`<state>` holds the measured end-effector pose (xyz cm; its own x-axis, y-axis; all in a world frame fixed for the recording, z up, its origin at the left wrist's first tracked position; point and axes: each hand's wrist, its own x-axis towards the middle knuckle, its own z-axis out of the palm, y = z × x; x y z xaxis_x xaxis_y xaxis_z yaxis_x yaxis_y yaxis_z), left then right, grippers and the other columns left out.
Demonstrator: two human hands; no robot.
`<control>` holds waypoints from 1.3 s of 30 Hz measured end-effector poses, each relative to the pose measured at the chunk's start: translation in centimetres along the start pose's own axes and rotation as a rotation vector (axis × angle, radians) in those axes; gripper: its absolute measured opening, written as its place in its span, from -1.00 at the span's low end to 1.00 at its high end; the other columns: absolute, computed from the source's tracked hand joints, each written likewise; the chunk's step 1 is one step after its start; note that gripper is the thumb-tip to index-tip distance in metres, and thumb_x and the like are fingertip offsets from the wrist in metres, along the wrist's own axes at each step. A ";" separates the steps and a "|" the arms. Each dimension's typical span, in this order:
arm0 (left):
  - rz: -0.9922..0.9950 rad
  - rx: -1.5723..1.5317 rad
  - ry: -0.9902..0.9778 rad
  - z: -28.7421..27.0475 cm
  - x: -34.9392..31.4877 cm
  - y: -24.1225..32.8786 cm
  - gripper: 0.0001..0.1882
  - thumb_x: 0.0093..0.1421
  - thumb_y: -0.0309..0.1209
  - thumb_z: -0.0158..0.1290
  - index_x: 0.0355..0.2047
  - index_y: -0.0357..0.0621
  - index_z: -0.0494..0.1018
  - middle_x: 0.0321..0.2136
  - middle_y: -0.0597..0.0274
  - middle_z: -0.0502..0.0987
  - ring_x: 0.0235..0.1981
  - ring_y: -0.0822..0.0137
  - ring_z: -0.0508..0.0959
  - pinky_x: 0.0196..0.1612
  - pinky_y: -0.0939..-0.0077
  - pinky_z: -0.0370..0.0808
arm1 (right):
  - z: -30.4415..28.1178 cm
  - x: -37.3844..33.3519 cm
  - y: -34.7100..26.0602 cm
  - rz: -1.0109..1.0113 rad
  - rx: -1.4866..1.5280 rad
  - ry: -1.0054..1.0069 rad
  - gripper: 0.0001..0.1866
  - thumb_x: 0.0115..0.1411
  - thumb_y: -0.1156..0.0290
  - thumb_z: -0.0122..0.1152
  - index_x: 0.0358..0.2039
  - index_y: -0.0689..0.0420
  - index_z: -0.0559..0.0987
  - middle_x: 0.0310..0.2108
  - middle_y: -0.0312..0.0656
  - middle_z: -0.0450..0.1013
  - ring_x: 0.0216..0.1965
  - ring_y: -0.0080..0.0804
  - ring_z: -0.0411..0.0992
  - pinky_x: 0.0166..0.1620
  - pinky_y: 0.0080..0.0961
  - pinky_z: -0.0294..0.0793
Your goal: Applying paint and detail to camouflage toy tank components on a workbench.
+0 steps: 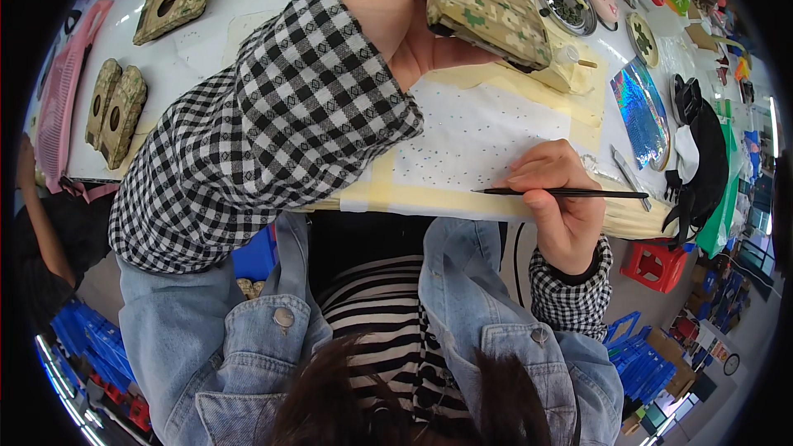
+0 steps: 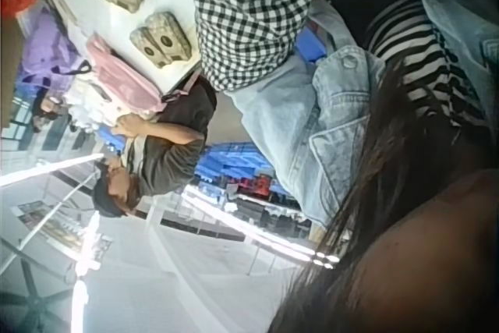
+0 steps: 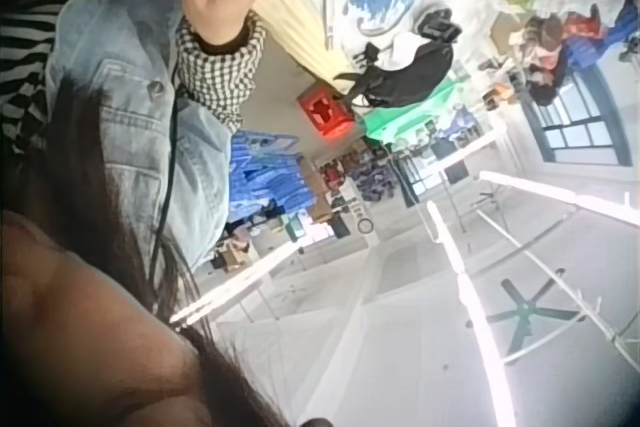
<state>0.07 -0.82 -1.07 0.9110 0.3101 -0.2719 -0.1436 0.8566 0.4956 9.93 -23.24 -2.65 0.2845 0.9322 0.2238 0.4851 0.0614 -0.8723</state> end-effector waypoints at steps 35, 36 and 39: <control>0.023 -0.060 -0.022 0.0 0.1 -0.2 -0.57 0.33 -0.15 -0.28 -0.13 -0.33 0.31 -0.26 0.04 0.50 -0.24 0.25 0.56 -0.16 0.36 0.58 | 0.1 0.0 0.0 -0.002 -0.013 0.012 -0.83 0.09 0.38 0.23 -0.43 0.25 0.56 -0.44 -0.14 0.44 -0.33 -0.32 0.38 -0.26 -0.51 0.37; 0.018 -0.064 -0.018 0.0 0.1 -0.2 -0.57 0.33 -0.15 -0.28 -0.13 -0.33 0.31 -0.26 0.04 0.50 -0.24 0.25 0.56 -0.16 0.36 0.58 | 0.1 0.1 -0.1 -0.001 -0.010 0.012 -0.83 0.09 0.38 0.23 -0.43 0.24 0.57 -0.43 -0.14 0.44 -0.33 -0.32 0.38 -0.26 -0.51 0.37; 0.030 -0.045 -0.035 -0.2 0.2 -0.3 -0.57 0.33 -0.15 -0.28 -0.13 -0.32 0.32 -0.26 0.04 0.50 -0.25 0.26 0.56 -0.16 0.37 0.58 | 0.0 0.1 0.0 -0.001 -0.010 0.009 -0.83 0.09 0.38 0.22 -0.44 0.25 0.57 -0.43 -0.14 0.44 -0.33 -0.32 0.38 -0.26 -0.50 0.37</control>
<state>0.25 -0.91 -1.40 0.9191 0.3215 -0.2279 -0.1872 0.8651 0.4654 9.93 -23.16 -2.67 0.2915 0.9288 0.2287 0.4935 0.0587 -0.8678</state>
